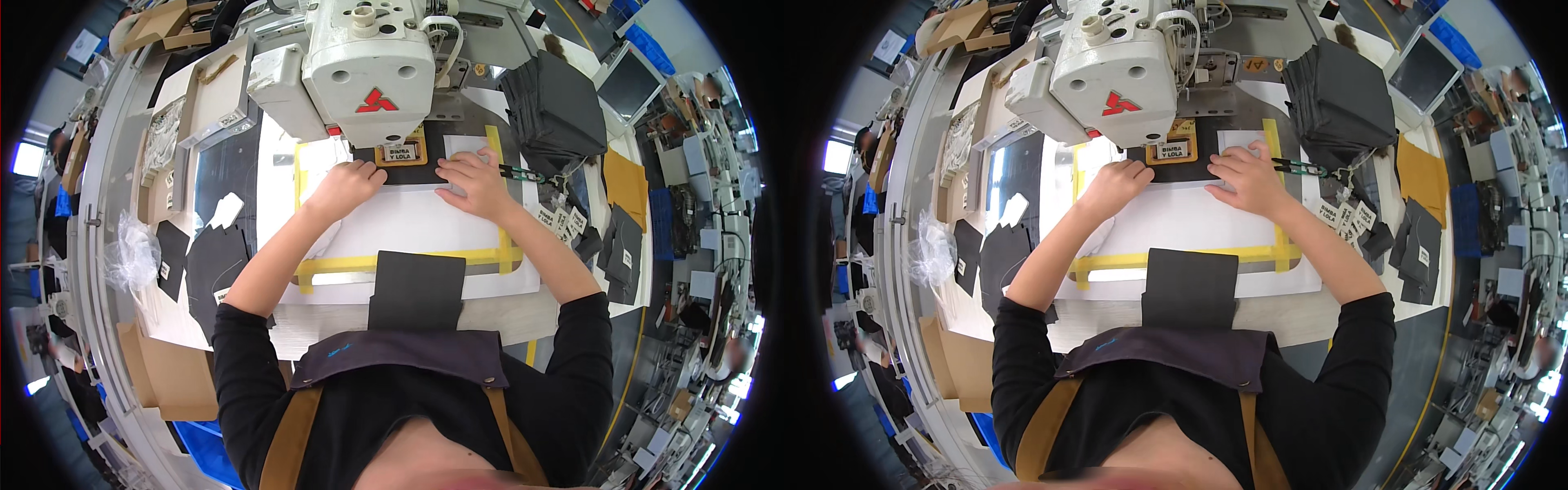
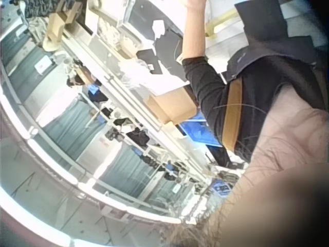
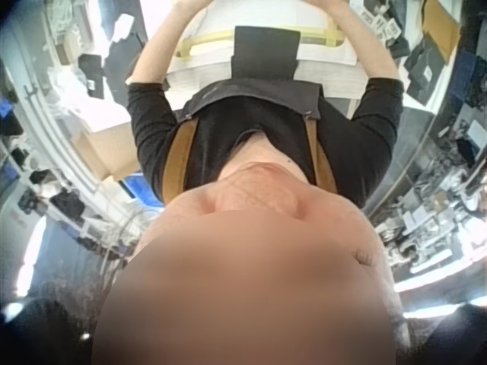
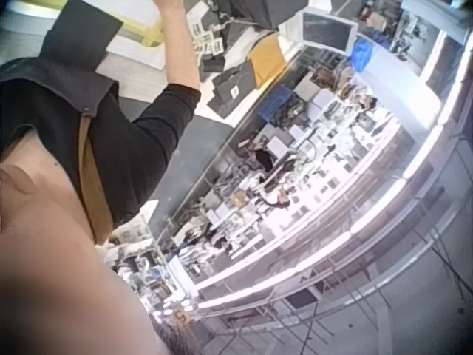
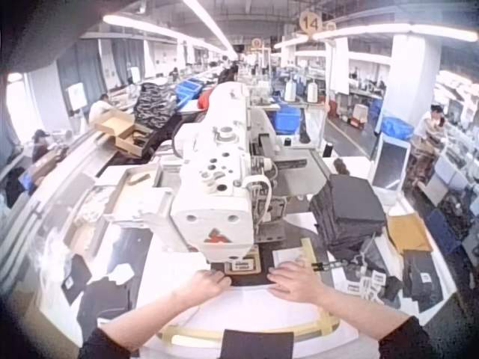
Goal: Sewing small textile labels onto black fabric squares using an industrial sewing machine.
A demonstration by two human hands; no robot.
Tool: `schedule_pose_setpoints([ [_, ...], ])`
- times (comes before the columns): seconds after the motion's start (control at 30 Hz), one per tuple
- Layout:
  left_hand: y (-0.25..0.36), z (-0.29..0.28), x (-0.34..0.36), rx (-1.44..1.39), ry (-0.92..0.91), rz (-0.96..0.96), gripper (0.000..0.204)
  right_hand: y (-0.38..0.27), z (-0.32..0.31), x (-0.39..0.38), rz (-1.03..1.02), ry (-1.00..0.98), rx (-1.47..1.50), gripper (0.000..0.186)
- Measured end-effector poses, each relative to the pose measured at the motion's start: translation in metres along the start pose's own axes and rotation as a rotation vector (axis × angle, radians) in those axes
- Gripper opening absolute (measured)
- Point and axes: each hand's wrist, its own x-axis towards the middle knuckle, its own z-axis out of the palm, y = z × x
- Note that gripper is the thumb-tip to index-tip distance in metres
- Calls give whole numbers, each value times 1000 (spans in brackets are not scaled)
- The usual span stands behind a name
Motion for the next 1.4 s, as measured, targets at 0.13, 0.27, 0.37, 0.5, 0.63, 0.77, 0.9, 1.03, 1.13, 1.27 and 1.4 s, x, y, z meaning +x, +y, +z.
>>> schedule_pose_setpoints([
  [0.13, -4, -2, 2, -151, 125, -67, 12, -1, -2, 1, 1, 3, -13, 35],
  [0.27, 4, 2, -2, -239, 169, -132, 16, -6, -1, 6, 66, -3, -45, 41],
  [0.37, 8, 3, -1, -230, 215, -174, 19, -7, 1, 8, 94, -17, -49, 41],
  [0.5, 13, 4, 4, -193, 209, -241, 20, -8, 9, 11, 84, 35, -62, 33],
  [0.63, 14, 11, 8, -154, 246, -308, 20, -6, 16, 15, 47, 70, -90, 23],
  [0.77, 16, 0, 6, -88, 295, -224, 21, -16, 9, 12, -37, 122, -174, 15],
  [0.9, 38, -26, -6, -116, 321, -143, 22, -51, -27, 1, -16, 121, -184, 16],
  [1.03, 70, -54, -26, -139, 293, -91, 19, -87, -56, -36, 25, 115, -193, 19],
  [1.13, 92, -64, -38, -221, 268, -58, 20, -108, -69, -62, 47, 78, -179, 22],
  [1.27, 96, -51, -47, -337, 235, -174, 21, -117, -71, -76, 101, 76, -165, 22],
  [1.4, 99, -37, -44, -527, 313, -157, 17, -94, -73, -72, 168, 1, -72, 27],
])
